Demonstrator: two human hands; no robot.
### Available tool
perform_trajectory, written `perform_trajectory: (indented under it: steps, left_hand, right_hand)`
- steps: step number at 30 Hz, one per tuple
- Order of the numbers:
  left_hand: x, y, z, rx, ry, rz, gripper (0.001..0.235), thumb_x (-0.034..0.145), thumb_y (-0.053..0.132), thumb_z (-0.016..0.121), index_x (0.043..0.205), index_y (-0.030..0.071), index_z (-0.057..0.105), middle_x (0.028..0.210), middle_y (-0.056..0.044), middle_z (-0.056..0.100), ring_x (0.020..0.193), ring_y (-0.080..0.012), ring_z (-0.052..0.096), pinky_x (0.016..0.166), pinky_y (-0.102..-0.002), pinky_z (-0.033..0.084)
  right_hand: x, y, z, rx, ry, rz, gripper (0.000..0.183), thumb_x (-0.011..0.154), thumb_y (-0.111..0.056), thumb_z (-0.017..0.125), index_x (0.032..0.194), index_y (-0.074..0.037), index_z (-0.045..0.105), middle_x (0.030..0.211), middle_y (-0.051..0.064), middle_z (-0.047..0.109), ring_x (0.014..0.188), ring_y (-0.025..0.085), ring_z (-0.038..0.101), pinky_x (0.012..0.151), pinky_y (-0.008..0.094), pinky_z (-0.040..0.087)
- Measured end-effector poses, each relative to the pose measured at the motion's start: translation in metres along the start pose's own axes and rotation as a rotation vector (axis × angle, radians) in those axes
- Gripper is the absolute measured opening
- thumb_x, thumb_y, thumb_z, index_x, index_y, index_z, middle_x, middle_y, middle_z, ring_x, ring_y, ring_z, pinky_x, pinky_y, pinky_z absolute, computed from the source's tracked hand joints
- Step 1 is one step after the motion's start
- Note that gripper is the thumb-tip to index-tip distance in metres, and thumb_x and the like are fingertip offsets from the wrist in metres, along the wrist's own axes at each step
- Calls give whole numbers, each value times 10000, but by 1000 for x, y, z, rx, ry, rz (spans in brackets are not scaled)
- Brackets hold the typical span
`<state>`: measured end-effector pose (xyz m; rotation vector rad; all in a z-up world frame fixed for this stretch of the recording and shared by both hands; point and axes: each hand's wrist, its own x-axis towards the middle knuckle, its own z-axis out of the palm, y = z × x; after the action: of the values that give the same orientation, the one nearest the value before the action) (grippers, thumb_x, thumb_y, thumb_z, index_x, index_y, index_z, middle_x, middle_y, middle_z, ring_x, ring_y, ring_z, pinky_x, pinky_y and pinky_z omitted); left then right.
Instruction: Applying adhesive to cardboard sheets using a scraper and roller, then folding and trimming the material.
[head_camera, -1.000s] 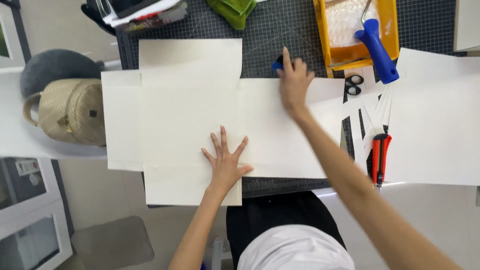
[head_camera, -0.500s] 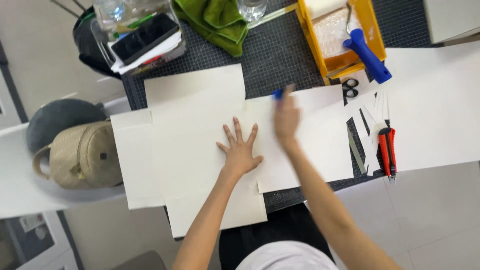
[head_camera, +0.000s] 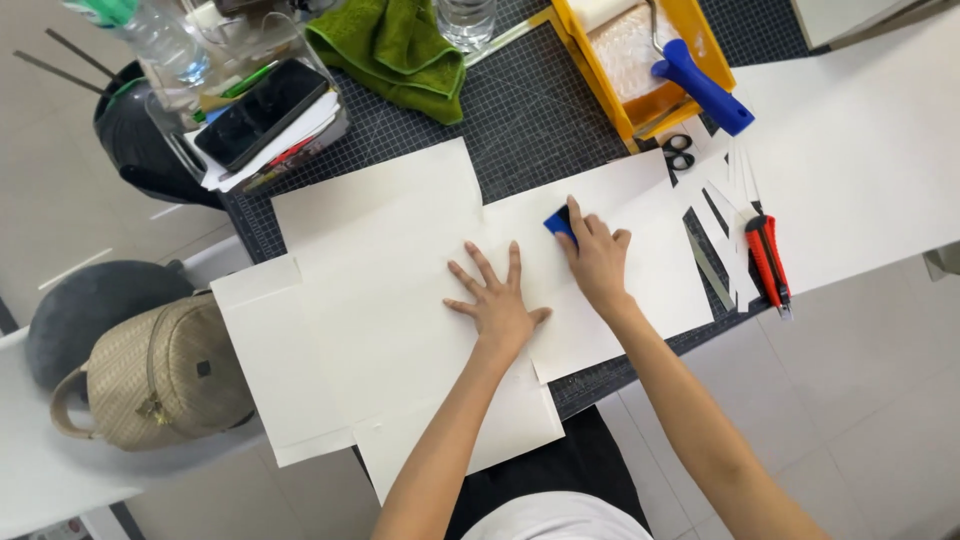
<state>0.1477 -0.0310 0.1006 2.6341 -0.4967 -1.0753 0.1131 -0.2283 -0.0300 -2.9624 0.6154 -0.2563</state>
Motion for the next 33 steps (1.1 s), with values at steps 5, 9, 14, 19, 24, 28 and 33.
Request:
perform_trajectory:
  steps: [5, 9, 14, 19, 24, 28, 33]
  left_hand:
    - [3, 6, 1, 5, 20, -21, 1137, 774, 432, 836, 1624, 262, 100, 1596, -346, -184, 1381, -696, -146, 910, -907, 181]
    - [2, 6, 6, 11, 36, -24, 1130, 767, 416, 845, 1623, 257, 123, 1591, -360, -163, 1375, -707, -128, 896, -913, 174]
    - [5, 6, 13, 13, 92, -5, 1158, 734, 419, 873, 1621, 258, 145, 1585, -372, -152, 1369, -718, -97, 879, -923, 191]
    - [6, 5, 19, 49, 119, -4, 1152, 747, 420, 868, 1623, 248, 140, 1576, -376, -163, 1356, -726, -114, 865, -932, 168]
    - [6, 5, 19, 51, 121, 11, 1153, 751, 418, 866, 1624, 228, 138, 1568, -390, -157, 1349, -734, -103, 858, -935, 172]
    - [8, 6, 18, 45, 120, 22, 1168, 743, 432, 870, 1622, 220, 131, 1560, -399, -160, 1343, -739, -106, 846, -935, 181]
    - [7, 7, 16, 29, 114, 6, 1185, 726, 431, 880, 1621, 229, 129, 1565, -398, -157, 1348, -736, -113, 843, -930, 192]
  right_hand:
    - [46, 9, 0, -137, 79, 13, 566, 1054, -447, 514, 1582, -346, 337, 1027, -33, 577, 875, 169, 585, 821, 431, 360]
    - [27, 10, -8, 38, -88, 162, 562, 1062, -426, 527, 1582, -334, 336, 1053, -55, 588, 917, 138, 600, 845, 391, 324]
    - [-52, 25, -31, 115, -100, 171, 584, 1044, -419, 554, 1581, -312, 351, 1050, -30, 577, 940, 158, 596, 858, 396, 324]
    - [-154, 46, -55, 78, -148, 205, 591, 1031, -487, 517, 1578, -316, 375, 1020, -70, 579, 927, 105, 594, 847, 345, 325]
    - [-206, 70, -77, 66, -209, 139, 546, 995, -527, 505, 1518, -387, 441, 997, -114, 568, 940, 88, 568, 899, 346, 301]
    - [-160, 58, -93, 177, -100, -105, 440, 967, -490, 568, 1402, -418, 567, 950, -138, 580, 880, 79, 543, 874, 310, 265]
    - [-57, 61, -30, 197, -59, -381, 355, 1020, -382, 506, 1359, -398, 609, 974, -83, 609, 905, 143, 543, 882, 363, 300]
